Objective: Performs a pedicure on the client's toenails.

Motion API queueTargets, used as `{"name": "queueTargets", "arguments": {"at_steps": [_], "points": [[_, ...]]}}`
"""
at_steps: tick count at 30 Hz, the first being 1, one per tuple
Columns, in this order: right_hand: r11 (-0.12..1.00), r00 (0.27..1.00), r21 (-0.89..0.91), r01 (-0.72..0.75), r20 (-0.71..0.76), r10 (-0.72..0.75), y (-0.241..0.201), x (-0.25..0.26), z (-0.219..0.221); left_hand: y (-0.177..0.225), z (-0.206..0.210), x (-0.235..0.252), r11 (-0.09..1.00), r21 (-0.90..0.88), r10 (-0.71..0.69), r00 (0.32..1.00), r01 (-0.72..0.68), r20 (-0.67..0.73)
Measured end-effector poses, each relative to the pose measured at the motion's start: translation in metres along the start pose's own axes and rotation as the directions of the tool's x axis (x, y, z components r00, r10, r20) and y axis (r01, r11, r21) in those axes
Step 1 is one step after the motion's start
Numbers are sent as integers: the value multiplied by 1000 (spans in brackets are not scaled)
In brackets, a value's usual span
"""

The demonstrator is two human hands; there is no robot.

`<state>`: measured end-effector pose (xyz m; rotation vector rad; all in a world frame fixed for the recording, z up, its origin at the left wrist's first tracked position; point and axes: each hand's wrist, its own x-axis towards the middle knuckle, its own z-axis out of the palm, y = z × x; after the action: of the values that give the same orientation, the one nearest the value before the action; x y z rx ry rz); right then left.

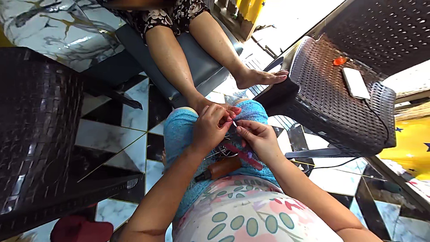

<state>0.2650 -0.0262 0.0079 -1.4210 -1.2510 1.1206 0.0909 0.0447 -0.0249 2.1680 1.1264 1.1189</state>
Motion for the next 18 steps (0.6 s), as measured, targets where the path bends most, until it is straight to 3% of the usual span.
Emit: {"name": "queueTargets", "arguments": {"at_steps": [10, 18], "points": [[994, 996, -60, 87, 9, -86, 10, 5, 3, -1, 5, -5, 998, -61, -24, 999, 21, -43], [999, 999, -29, 41, 25, -40, 10, 8, 0, -1, 9, -5, 993, -112, -38, 998, 32, -48]]}}
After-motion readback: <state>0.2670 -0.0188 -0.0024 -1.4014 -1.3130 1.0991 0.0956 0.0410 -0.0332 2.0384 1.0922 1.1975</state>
